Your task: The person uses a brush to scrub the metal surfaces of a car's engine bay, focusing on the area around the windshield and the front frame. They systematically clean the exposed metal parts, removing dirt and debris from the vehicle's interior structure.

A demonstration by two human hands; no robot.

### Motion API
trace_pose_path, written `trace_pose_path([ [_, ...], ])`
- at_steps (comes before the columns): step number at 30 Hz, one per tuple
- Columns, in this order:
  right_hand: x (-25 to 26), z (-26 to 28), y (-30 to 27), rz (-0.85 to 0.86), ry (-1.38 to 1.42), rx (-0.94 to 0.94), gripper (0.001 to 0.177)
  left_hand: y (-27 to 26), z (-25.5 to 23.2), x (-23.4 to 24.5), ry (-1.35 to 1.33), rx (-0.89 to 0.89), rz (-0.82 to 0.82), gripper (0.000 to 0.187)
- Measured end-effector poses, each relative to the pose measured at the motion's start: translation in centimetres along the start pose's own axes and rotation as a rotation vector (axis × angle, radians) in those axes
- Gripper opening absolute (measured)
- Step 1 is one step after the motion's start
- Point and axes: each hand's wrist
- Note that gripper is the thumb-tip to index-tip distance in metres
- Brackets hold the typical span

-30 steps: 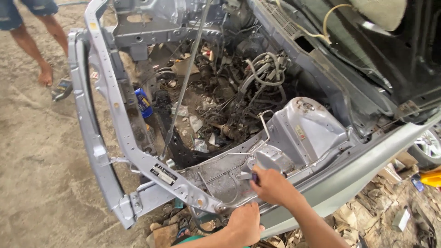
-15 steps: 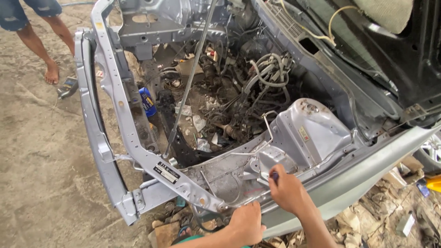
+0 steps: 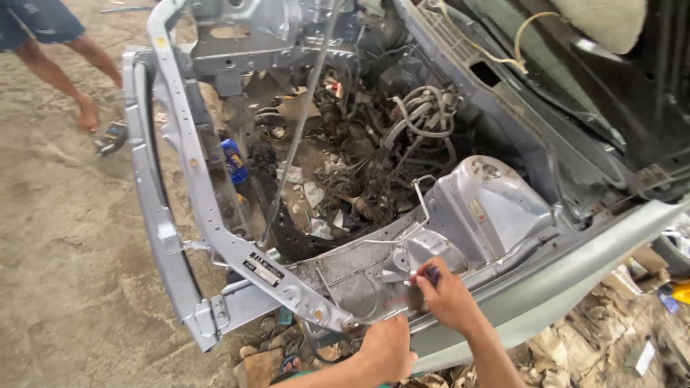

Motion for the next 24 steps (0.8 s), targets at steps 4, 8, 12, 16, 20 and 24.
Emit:
trace_pose_path([
  [4,0.5,-1.1,-0.3,0.087,0.267,0.186,0.005,0.0,1.8,0.6,-0.065,-0.037,-0.122,0.051],
  [8,2.9,-1.5,0.9,0.029,0.116,0.055,0.007,-1.8,3.1,4.8,-0.188,0.076,0.085,0.059],
  [12,4.8,-0.8,0.3,0.006,0.248,0.105,0.021,-4.0,3.9,6.6,-0.221,0.242,0.137,0.056],
  [16,6.1,1.0,1.1,-0.032,0.290,0.180,0.018,-6.3,3.9,7.3,-0.297,0.304,0.143,0.059],
  [20,6.9,3.3,0.9,0.147,0.039,0.108,0.011,-8.4,3.0,6.5,-0.441,0.416,0.080,0.071],
  [24,8.1,1.9,4.4,0.445,-0.069,0.177,0.008,-9.7,1.6,6.9,-0.496,0.441,0.038,0.066],
])
Point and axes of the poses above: each hand's wrist, its own y-axis towards the middle knuckle, its own x-axis out of the back of the hand, z = x × y, and after that the axes turned 10 degrees about z, right-handed
